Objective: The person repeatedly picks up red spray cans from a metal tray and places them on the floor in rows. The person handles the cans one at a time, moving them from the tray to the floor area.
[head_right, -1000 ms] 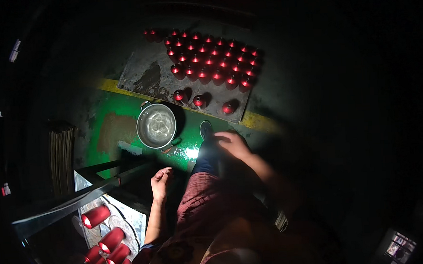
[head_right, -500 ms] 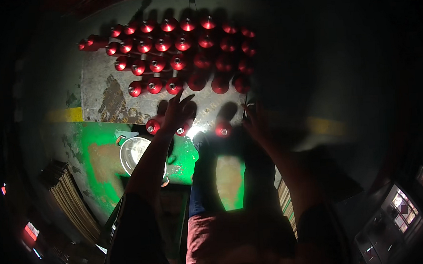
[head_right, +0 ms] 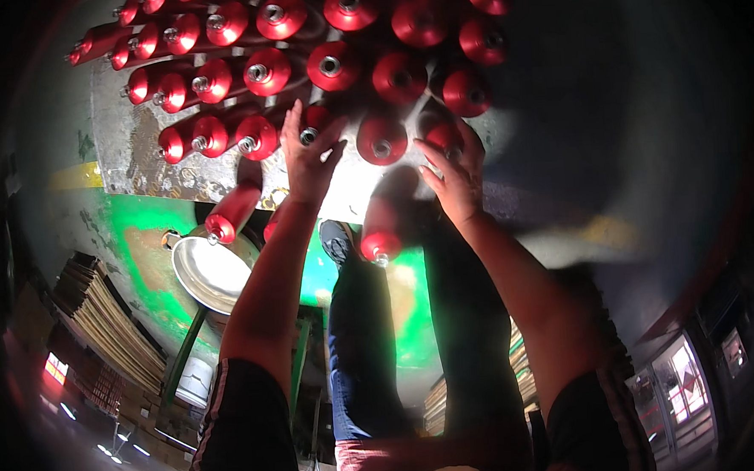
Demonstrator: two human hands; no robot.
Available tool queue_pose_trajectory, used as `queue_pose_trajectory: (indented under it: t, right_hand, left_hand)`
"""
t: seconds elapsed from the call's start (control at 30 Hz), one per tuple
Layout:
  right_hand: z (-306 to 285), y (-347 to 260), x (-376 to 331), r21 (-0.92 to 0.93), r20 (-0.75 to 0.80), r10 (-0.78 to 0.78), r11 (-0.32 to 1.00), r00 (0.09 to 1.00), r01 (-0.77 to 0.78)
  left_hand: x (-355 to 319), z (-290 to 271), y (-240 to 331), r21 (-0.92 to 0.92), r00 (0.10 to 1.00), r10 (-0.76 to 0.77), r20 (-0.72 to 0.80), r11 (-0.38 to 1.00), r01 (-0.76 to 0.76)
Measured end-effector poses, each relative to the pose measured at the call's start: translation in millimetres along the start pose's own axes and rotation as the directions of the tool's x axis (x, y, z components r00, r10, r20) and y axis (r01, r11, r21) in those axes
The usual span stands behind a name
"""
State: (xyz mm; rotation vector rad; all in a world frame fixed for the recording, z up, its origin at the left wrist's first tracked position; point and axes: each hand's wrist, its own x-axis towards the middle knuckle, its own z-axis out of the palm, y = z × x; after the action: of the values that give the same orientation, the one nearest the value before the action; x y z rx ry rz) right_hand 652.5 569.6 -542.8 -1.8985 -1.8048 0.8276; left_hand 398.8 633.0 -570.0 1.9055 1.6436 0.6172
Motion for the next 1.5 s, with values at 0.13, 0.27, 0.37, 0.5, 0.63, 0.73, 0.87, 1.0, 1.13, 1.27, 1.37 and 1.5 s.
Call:
queue_pose_trajectory:
  t: [0.13, 0.27, 0.37, 0.5, 0.63, 0.73, 0.87, 1.0, 1.13, 1.27, 1.37, 1.5]
  right_hand:
    - [7.1, -7.9, 5.5, -0.035, -0.097, 0.014, 0.999, 0.995, -0.017]
    - [13.5, 3.5, 2.1, -0.062, -0.144, -0.02, 0.998, 0.989, 0.012]
    - [4.2, 16.7, -2.0, -0.079, -0.106, -0.042, 0.996, 0.993, 0.034]
    - [-54.4, 17.5, -13.4, -0.039, -0.089, -0.072, 0.997, 0.993, 0.068]
    - [-152.5, -21.0, -28.9, 0.175, 0.017, -0.019, 0.984, 1.0, 0.015]
    - [-216.1, -75.5, -37.9, 0.488, 0.323, 0.197, 0.803, 0.926, -0.342]
    - [-209.9, -171.0, -42.3, 0.516, 0.674, 0.097, 0.648, 0.733, -0.56]
    - [-127.3, -282.8, -83.0, 0.386, 0.897, -0.244, 0.02, 0.37, -0.922]
    - [-22.8, -390.4, -127.5, 0.182, 0.882, -0.443, 0.008, 0.16, -0.983]
    - [40.1, -469.3, -159.6, 0.764, 0.632, -0.664, 0.447, 0.4, -0.466]
    - [72.0, -512.8, -178.1, 0.636, 0.707, -0.615, 0.34, 0.348, -0.692]
    - [102.2, -558.5, -198.1, 0.206, 0.835, -0.505, -0.079, 0.218, -0.975]
  left_hand:
    - [-1.0, -0.9, -2.3, -0.041, 0.999, -0.033, 0.026, 0.999, 0.034]
    - [2.8, 1.4, -2.6, -0.018, 0.999, -0.028, 0.034, 0.999, 0.029]
    - [2.1, -11.9, 7.4, -0.003, 0.992, -0.124, 0.035, 0.992, 0.124]
    - [-23.5, -70.1, 32.7, -0.112, 0.99, -0.13, -0.054, 0.986, 0.124]
    - [-94.7, -174.3, 54.1, -0.369, 0.957, -0.274, -0.099, 0.903, 0.221]
    - [-170.0, -258.7, 67.1, -0.796, 0.826, -0.558, -0.08, 0.534, 0.284]
    - [-274.6, -354.3, 84.3, -0.98, 0.77, -0.635, 0.062, 0.107, 0.167]
    - [-347.5, -385.5, 81.5, -0.93, 0.624, -0.756, 0.196, -0.346, -0.127]
    - [-381.7, -410.3, 18.6, -0.746, 0.889, -0.376, 0.262, -0.663, -0.06]
    - [-393.9, -419.8, -36.9, -0.611, 0.937, -0.31, 0.162, -0.777, -0.151]
    - [-404.2, -435.2, -58.6, -0.43, 0.95, -0.25, 0.188, -0.89, -0.15]
    - [-414.3, -461.6, -69.4, -0.407, 0.96, -0.223, 0.169, -0.903, -0.139]
